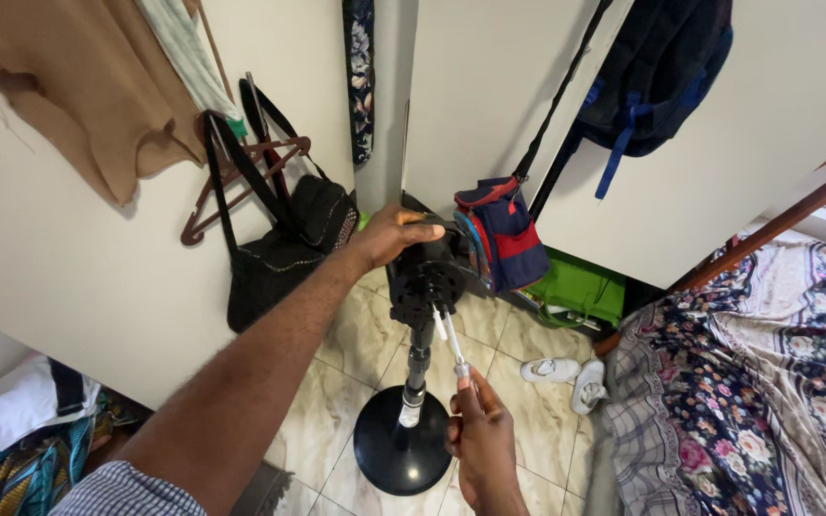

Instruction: The person uses a screwdriver to loosen and remove screws from the motor housing of a standing electric fan. They hold the fan head steady with one hand while turning the screwdriver with the other, working on multiple screws around the housing.

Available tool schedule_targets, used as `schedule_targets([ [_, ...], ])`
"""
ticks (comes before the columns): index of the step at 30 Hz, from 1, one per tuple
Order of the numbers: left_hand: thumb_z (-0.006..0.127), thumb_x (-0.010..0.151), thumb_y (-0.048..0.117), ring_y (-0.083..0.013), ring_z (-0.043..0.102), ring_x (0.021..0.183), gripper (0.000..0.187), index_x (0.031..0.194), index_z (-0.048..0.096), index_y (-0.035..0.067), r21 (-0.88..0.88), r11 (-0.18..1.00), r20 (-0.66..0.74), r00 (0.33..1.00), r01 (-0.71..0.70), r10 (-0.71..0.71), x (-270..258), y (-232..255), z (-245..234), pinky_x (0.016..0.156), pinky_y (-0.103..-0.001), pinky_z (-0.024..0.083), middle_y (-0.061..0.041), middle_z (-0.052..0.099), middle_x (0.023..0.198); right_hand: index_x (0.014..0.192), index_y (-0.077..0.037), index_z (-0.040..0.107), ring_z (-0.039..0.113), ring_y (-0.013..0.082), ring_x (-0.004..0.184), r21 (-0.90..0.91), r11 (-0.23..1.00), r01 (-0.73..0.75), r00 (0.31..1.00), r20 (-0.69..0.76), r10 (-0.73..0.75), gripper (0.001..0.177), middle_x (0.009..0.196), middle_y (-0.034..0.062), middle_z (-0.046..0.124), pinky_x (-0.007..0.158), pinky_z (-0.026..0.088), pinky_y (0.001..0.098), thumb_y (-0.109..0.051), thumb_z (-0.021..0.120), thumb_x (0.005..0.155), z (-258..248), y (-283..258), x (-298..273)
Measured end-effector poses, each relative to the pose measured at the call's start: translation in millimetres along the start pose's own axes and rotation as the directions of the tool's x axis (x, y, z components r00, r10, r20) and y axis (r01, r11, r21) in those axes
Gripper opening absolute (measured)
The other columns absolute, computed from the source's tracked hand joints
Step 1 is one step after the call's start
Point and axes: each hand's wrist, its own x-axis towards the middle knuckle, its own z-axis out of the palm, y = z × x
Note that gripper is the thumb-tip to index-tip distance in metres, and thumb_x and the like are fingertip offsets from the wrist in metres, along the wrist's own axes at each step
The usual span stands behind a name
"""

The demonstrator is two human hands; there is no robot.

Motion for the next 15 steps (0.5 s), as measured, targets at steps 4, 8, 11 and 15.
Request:
schedule_targets([
  [4,0.083,0.080,0.047,-0.0159,0.070,0.100,0.069,0.119,0.067,-0.007,0.030,0.991,-0.078,0.988,-0.129,0.131,3.7,-7.5,3.4,0.090,-0.031,0.053,-0.012,0.073,0.108,0.122,-0.008,0.061,0.040,0.0057,0.052,0.358,0.927,-0.107,0.989,0.138,0.061,0.028,0.073,-0.0019,0.050,0.042,0.029,0.0212,-0.027,0.054,0.102,-6.0,13.9,6.3],
  [8,0.079,0.076,0.049,-0.0201,0.072,0.094,0.068,0.113,0.074,-0.008,-0.178,0.982,-0.018,0.998,-0.066,0.064,0.2,-14.0,7.5,0.088,-0.033,0.056,-0.016,0.078,0.104,0.120,0.001,0.061,0.044,0.0038,0.053,0.656,0.646,-0.391,0.890,0.449,0.083,0.032,0.073,-0.0004,0.054,0.041,0.033,0.0182,-0.026,0.052,0.104,-18.3,25.3,19.3],
  [11,0.080,0.076,0.049,-0.0195,0.073,0.098,0.067,0.115,0.073,-0.006,-0.102,0.991,-0.058,0.995,-0.090,0.084,-2.8,-11.2,10.0,0.090,-0.031,0.055,-0.015,0.078,0.106,0.122,0.007,0.061,0.046,0.0043,0.052,0.670,0.534,-0.516,0.820,0.567,0.082,0.039,0.071,-0.0004,0.054,0.040,0.034,0.0178,-0.025,0.051,0.102,-25.5,24.5,24.0],
  [15,0.085,0.076,0.047,-0.0191,0.073,0.097,0.068,0.116,0.068,-0.005,-0.054,0.996,-0.087,0.994,-0.065,0.061,-8.0,-1.7,10.6,0.088,-0.031,0.057,-0.013,0.076,0.106,0.125,0.006,0.061,0.045,0.0048,0.050,0.603,0.609,-0.515,0.816,0.562,0.133,0.042,0.069,-0.0003,0.053,0.040,0.034,0.0187,-0.026,0.049,0.101,-36.2,14.6,18.0],
])
